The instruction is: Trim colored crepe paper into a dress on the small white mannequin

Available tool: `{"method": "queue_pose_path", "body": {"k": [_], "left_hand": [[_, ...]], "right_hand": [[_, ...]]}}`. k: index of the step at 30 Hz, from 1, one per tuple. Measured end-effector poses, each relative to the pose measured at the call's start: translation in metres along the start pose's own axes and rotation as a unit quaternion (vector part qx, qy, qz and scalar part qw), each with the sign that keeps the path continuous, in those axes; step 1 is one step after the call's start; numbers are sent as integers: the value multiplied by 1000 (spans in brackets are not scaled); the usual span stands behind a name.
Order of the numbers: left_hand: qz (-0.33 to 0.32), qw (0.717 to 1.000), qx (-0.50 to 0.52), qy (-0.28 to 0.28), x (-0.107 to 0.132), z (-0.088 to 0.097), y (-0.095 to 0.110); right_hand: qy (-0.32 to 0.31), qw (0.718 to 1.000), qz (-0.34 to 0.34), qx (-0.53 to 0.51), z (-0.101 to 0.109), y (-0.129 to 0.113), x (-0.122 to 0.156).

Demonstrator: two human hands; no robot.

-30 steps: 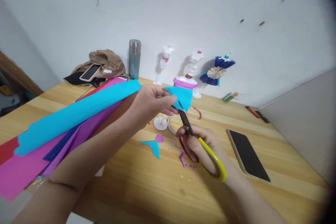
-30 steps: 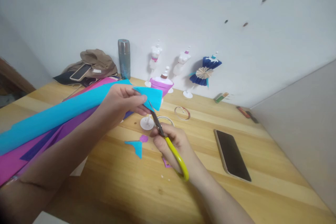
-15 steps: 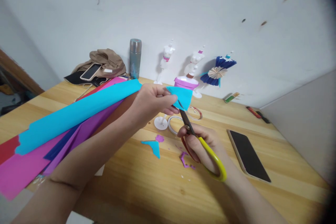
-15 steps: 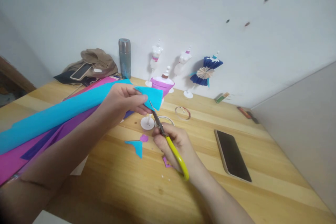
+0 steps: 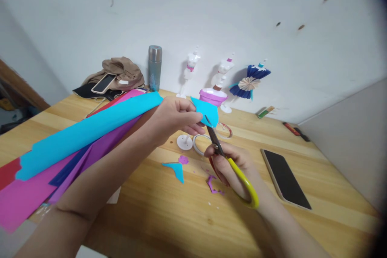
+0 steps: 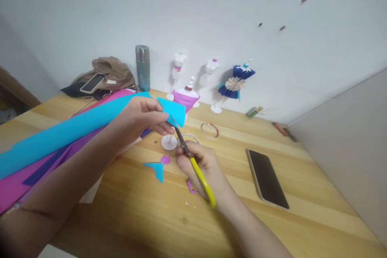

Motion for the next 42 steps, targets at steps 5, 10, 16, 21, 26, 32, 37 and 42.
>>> {"method": "queue_pose_path", "body": {"k": [5, 10, 16, 21, 26, 32, 37, 42], "left_hand": [[-2, 1000, -1, -3, -1, 0, 0], [-1, 1000, -6, -2, -1, 0, 0], [-7, 999, -31, 8, 1, -3, 3], [1, 999, -44, 17, 3, -4, 6], [-4, 1000, -29, 12, 2, -4, 4], [-2, 1000, -27, 10, 1, -5, 4], [-3, 1000, -23, 0, 2, -4, 4], [-3, 1000, -12, -13, 2, -2, 2]], "right_hand": [[1, 1000, -7, -9, -2, -3, 0], [-24, 999, -21, -42, -1, 2, 3], [-47, 998, -13, -49, 3, 8, 6], [-36, 998, -18, -50, 1, 2, 5], [-1, 999, -30, -33, -4, -5, -1], [1, 999, -33, -30, -6, -9, -1], [4, 999, -25, -21, -4, -11, -2], [9, 1000, -7, -14, -4, -12, -2]]}}
Point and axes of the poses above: each hand's wrist, its own x-axis away from the middle knuckle, its own z-axis out of the back of the hand, y = z × x, the point moved 2 cm from there along -x, towards the middle knuckle
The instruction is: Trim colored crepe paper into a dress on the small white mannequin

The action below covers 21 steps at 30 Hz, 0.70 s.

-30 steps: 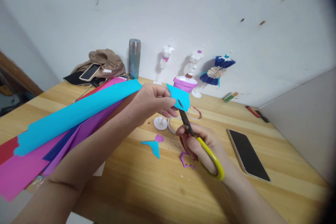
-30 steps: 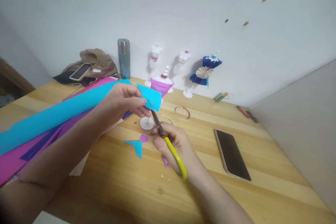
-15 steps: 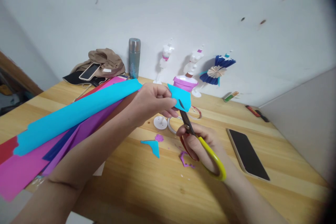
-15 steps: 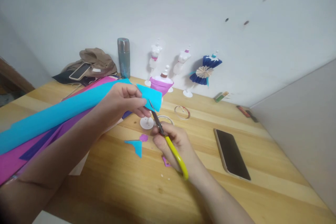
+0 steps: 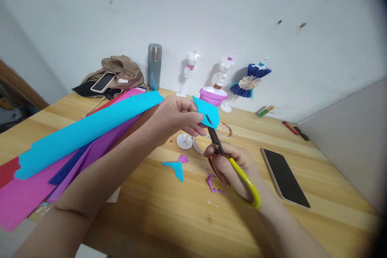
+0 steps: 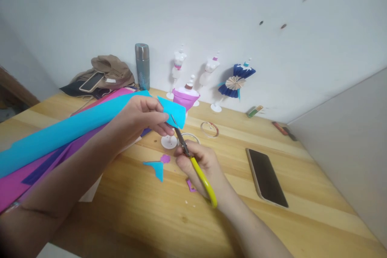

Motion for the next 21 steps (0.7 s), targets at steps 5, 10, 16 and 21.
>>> {"method": "queue_pose_path", "body": {"k": [5, 10, 16, 21], "left_hand": [[4, 1000, -1, 2, 0, 0, 1], [10, 1000, 2, -3, 0, -1, 2], [3, 1000, 19, -14, -3, 1, -3], [3, 1000, 19, -24, -7, 2, -7]], "right_hand": [[-3, 1000, -23, -15, 0, 1, 1], [-12, 1000, -19, -11, 3, 7, 3], [-7, 1000, -25, -12, 2, 6, 2], [-9, 999, -28, -13, 1, 5, 1]]}}
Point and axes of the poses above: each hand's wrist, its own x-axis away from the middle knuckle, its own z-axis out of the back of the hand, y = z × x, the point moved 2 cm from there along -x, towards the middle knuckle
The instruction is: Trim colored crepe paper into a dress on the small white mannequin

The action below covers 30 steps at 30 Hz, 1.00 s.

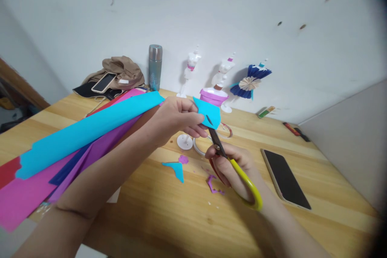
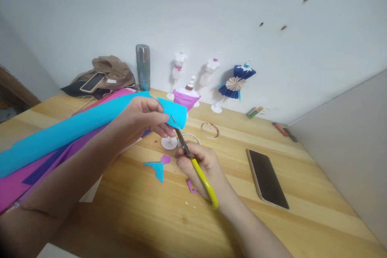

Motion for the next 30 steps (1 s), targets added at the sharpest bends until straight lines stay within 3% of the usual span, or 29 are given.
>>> {"method": "queue_pose_path", "body": {"k": [10, 16, 21, 30], "left_hand": [[0, 1000, 5, 2, 5, 0, 4], [-12, 999, -16, -42, -2, 6, 0], [-18, 1000, -9, 6, 5, 4, 4], [4, 998, -55, -9, 6, 7, 12]], "right_hand": [[9, 1000, -17, 8, 2, 3, 1], [5, 1000, -7, 4, 1, 3, 1], [-7, 1000, -9, 12, 0, 4, 1], [-25, 1000, 12, 5, 2, 0, 3]]}}
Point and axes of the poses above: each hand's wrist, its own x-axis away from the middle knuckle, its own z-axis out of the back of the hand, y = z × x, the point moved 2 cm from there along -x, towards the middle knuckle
